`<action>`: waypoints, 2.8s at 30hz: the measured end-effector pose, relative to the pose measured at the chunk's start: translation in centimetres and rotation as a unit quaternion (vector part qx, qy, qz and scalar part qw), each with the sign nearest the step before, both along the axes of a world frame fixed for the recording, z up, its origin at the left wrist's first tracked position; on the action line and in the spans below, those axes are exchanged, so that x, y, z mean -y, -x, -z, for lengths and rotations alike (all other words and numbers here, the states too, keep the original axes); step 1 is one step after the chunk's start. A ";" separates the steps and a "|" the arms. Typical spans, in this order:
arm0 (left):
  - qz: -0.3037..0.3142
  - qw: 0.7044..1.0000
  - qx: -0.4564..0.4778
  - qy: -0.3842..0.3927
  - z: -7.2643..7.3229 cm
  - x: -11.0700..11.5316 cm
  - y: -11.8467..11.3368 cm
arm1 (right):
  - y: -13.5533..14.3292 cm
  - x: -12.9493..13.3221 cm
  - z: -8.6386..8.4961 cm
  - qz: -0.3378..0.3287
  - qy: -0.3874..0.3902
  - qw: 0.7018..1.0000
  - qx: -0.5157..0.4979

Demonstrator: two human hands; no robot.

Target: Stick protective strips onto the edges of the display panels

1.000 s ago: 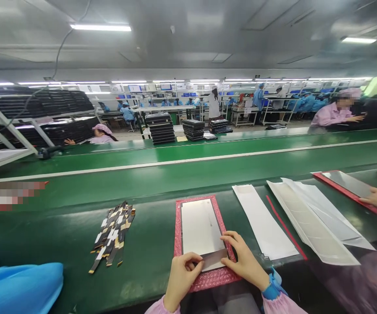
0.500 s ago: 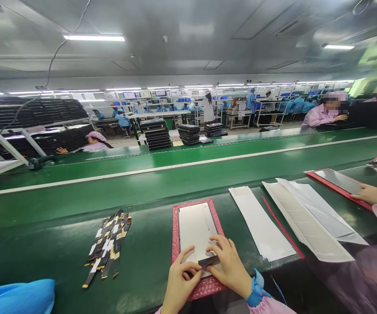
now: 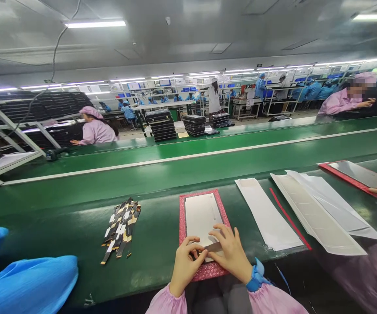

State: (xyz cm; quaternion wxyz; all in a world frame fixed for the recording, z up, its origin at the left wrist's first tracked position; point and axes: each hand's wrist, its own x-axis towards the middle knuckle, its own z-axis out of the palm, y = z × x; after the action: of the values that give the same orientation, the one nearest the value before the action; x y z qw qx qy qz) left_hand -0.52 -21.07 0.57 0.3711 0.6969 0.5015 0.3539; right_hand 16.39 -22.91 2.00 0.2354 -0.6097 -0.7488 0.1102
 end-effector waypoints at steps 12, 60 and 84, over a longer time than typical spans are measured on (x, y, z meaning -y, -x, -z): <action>0.012 1.000 -0.012 -0.001 0.7 -0.7 0.6 | -5.1 -0.3 1.4 0.064 -0.011 0.998 0.012; 0.045 0.999 -0.015 -0.009 0.9 -0.8 1.6 | -1.6 -2.2 1.7 0.017 0.016 1.000 0.009; 0.035 0.998 0.030 0.043 1.0 -0.7 1.6 | 1.8 -3.1 1.3 -0.001 0.000 1.000 -0.011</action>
State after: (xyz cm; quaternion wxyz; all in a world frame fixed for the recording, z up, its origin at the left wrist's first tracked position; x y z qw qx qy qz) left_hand -2.10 -20.32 -0.38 0.4277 0.6864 0.4803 0.3395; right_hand 14.64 -19.83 0.67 0.2439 -0.6080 -0.7464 0.1171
